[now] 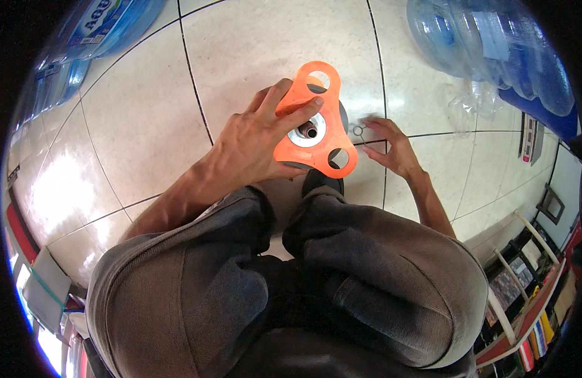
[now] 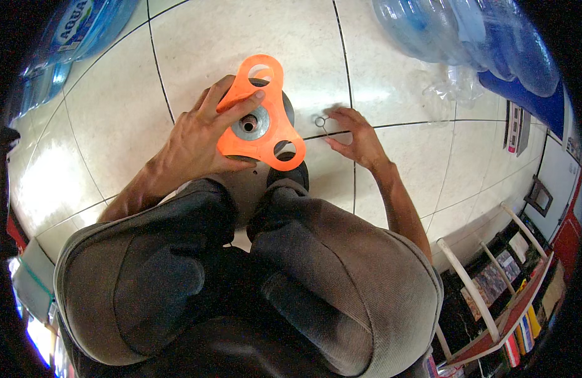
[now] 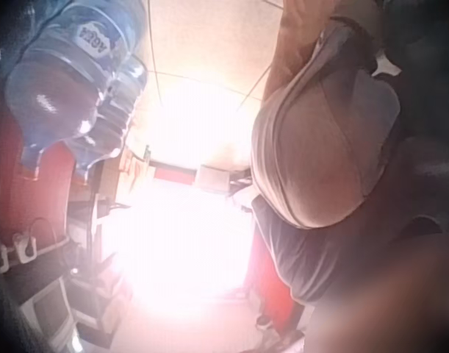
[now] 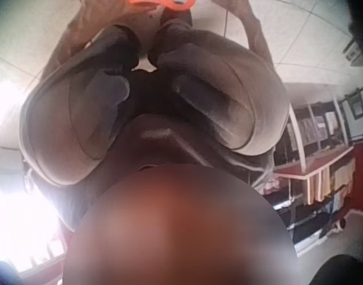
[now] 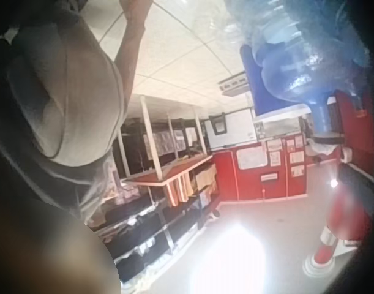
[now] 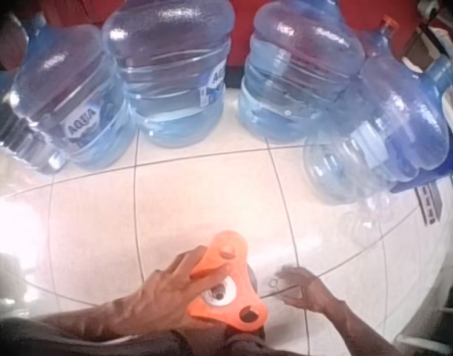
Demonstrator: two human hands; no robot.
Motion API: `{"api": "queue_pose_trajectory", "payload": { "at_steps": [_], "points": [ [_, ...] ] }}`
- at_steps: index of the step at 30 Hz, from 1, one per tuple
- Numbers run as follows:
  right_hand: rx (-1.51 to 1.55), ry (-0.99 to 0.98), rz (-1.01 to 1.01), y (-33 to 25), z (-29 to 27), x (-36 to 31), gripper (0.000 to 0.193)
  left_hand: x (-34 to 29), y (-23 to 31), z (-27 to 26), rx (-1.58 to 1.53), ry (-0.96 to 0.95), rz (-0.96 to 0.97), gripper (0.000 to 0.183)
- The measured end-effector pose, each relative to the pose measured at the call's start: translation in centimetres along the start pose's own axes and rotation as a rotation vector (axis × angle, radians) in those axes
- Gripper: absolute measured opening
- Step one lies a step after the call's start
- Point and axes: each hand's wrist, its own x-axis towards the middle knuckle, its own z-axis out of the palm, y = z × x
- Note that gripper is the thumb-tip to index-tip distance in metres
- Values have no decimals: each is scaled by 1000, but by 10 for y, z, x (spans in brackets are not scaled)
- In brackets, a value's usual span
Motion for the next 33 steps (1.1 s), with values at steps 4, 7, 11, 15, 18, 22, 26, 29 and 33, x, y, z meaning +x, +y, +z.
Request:
{"api": "queue_pose_trajectory", "payload": {
  "at_steps": [4, 7, 11, 15, 18, 22, 26, 29, 33],
  "points": [
    [910, -29, 210, -22, -13, -3, 48, 2, -2, 1, 57, 26, 47, 110],
    [1259, -23, 50, -39, -27, -6, 51, 3, -1, 1, 58, 16, 43, 111],
    [1279, 22, 25, -55, -35, -1, 47, 3, 1, 0, 63, 4, 28, 112],
    [875, 275, 176, -65, -37, 6, 45, 3, 2, 1, 94, 3, 22, 112],
    [881, 357, 144, -78, -44, 7, 36, 3, 1, 2, 75, 45, 55, 111],
    [898, 210, 23, -110, -57, 4, 42, 4, 2, 2, 65, 51, 76, 106],
    [963, -21, 133, -148, -63, 15, 46, 6, 4, 0, 62, 57, 101, 100],
    [904, -98, 169, -169, -62, 27, 45, 6, 6, 0, 69, 64, 102, 97],
    [534, 12, 171, -185, -52, 41, 37, 5, 6, -1, 100, 80, 98, 94]
  ]
}}
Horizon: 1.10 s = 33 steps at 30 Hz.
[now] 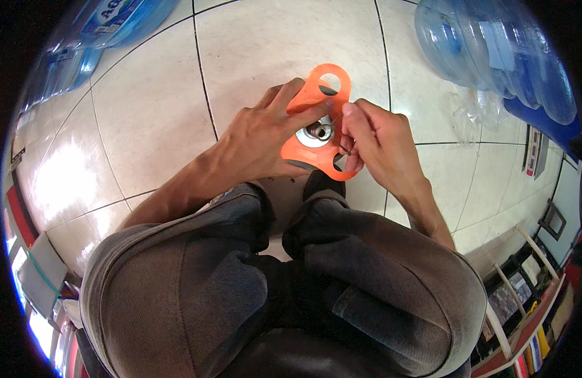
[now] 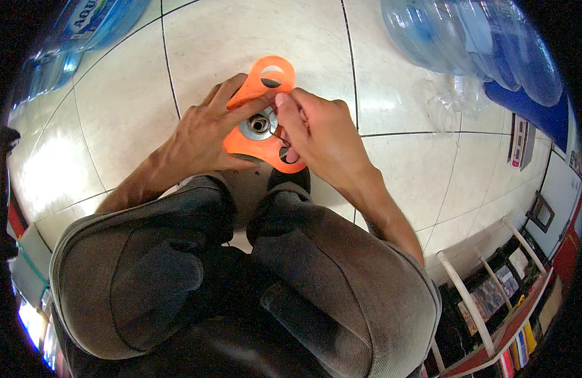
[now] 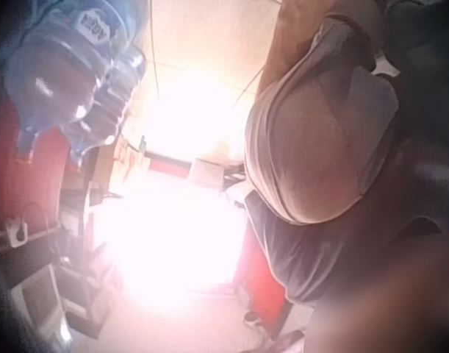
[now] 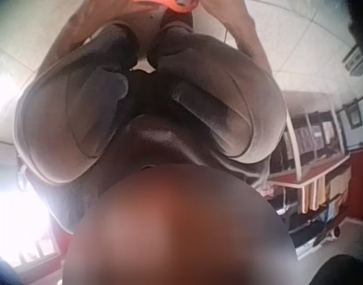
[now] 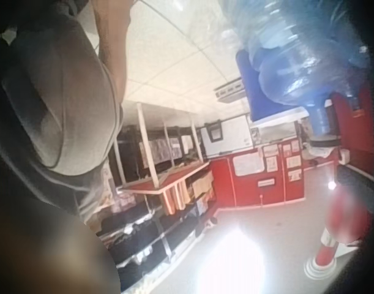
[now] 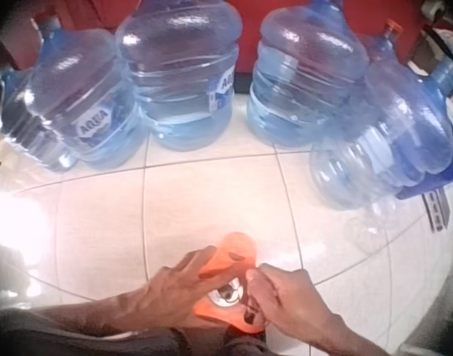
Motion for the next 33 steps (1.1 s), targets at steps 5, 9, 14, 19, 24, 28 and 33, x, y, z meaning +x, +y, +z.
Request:
{"api": "queue_pose_trajectory", "payload": {
  "at_steps": [5, 9, 14, 19, 24, 28, 33],
  "points": [
    [-351, 54, -112, -3, 9, 7, 23, -1, -2, -1, -19, -11, 16, 94],
    [-340, -19, -127, -4, -1, 0, 30, -1, -2, -2, 1, -5, 10, 94],
    [-582, -109, -423, 2, -22, 4, 53, 0, -2, -2, -8, -27, 15, 93],
    [-597, -194, -559, 11, -32, 14, 45, 1, -4, -1, -27, -6, 2, 94],
    [-485, -179, -553, 18, -32, 14, 39, 2, -6, -1, -15, -14, -10, 95],
    [-492, -147, -644, 24, -34, 18, 37, 2, -7, 0, -36, -22, -16, 96],
    [-408, -128, -649, 29, -33, 17, 46, 2, -8, 2, -16, -28, -3, 102]
  ]
}}
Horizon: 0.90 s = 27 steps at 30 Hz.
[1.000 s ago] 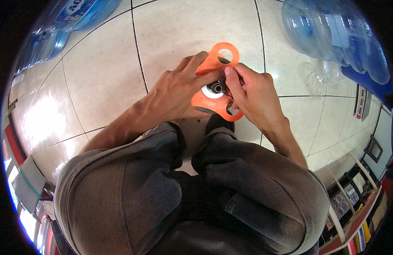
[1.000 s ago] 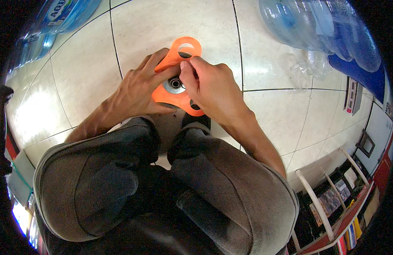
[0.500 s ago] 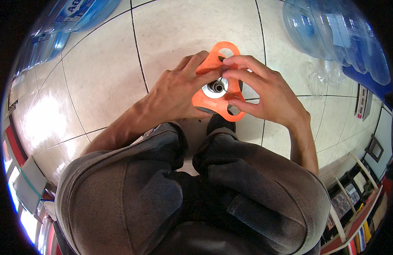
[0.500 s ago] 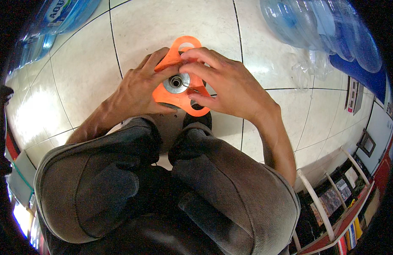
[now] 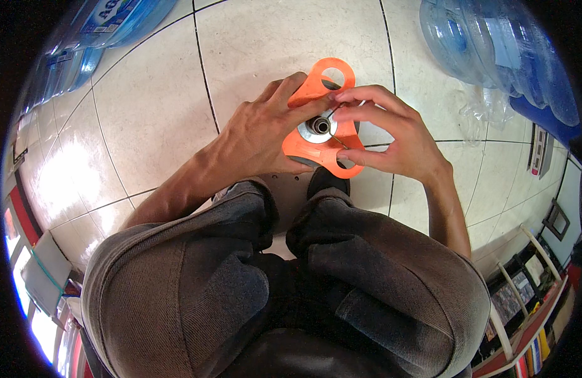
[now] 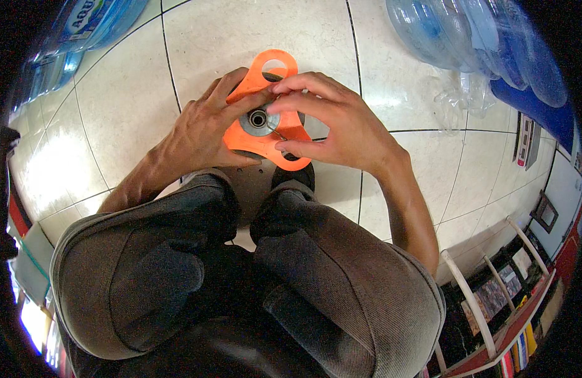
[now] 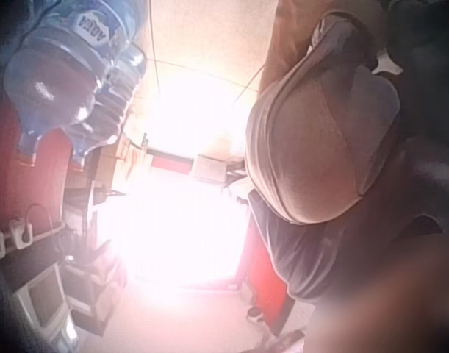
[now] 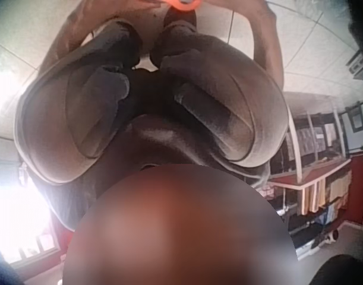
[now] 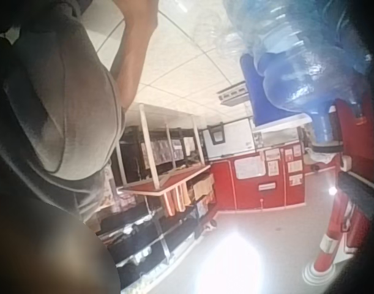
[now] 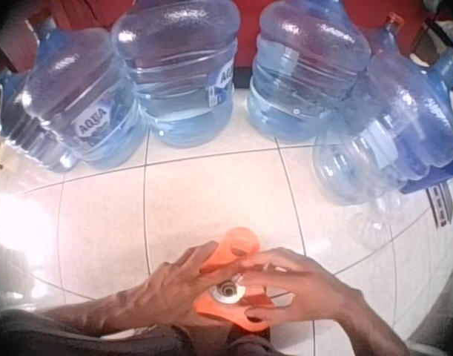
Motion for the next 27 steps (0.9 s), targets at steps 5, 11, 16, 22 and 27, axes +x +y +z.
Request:
{"api": "queue_pose_trajectory", "payload": {
  "at_steps": [5, 11, 16, 22, 27],
  "points": [
    [-58, 10, 52, -7, -1, -3, 51, 0, -1, 1, 2, 14, 4, 106],
    [-10, -11, 90, -13, 0, -4, 44, 1, -1, 2, 5, 33, 25, 104],
    [21, -11, 143, -18, 3, -4, 41, 0, -1, 2, 1, 30, 17, 103],
    [-22, -28, 151, -23, 2, -3, 40, 0, 0, 3, 5, 18, 16, 105],
    [-60, -31, 137, -20, 5, -1, 32, 0, 0, 2, 5, 25, 18, 104]
  ]
}}
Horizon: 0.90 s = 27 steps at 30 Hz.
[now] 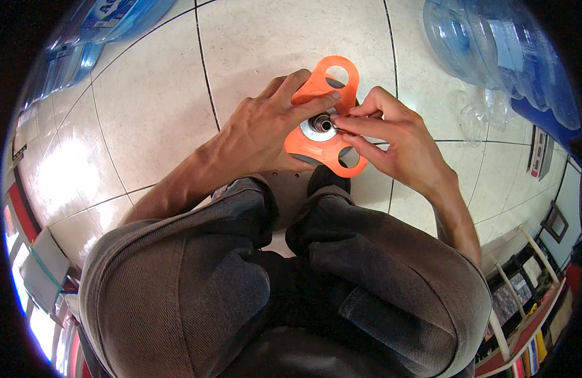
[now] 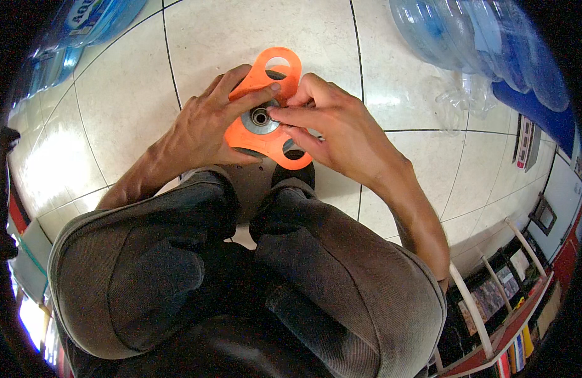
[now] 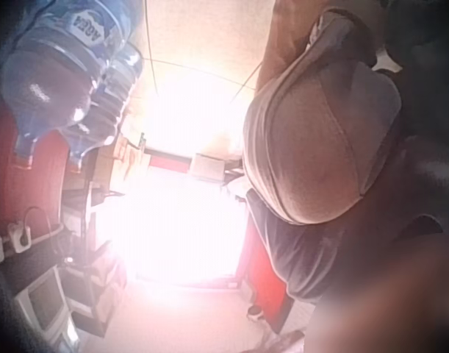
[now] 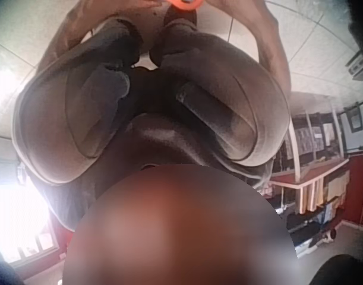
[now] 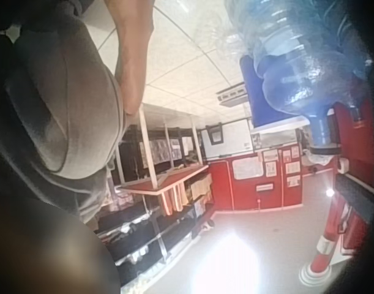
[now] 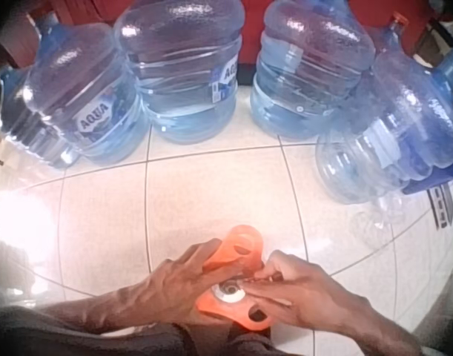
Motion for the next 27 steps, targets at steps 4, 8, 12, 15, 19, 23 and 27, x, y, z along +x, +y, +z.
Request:
{"api": "queue_pose_trajectory", "payload": {
  "at_steps": [4, 8, 12, 15, 19, 23, 27],
  "points": [
    [-19, -9, 36, 1, 7, 2, 28, -1, -1, -1, -21, 7, 15, 103],
    [22, 11, 112, -1, 9, 3, 25, -1, -1, 0, -15, -14, -7, 102],
    [22, -7, 144, -3, 8, 6, 22, 0, -1, 0, -22, -5, -12, 102],
    [16, -14, 148, -3, 7, 7, 22, 0, -1, 1, -9, -11, -12, 101],
    [27, -4, 148, -3, 9, 7, 22, -2, -3, 2, -19, 8, 1, 101],
    [58, 9, 170, -2, 16, 5, 22, -6, -4, 2, 3, -25, -11, 103],
    [84, 59, 128, -3, 21, 7, 21, -6, -2, -2, -1, -69, -32, 105]
  ]
}}
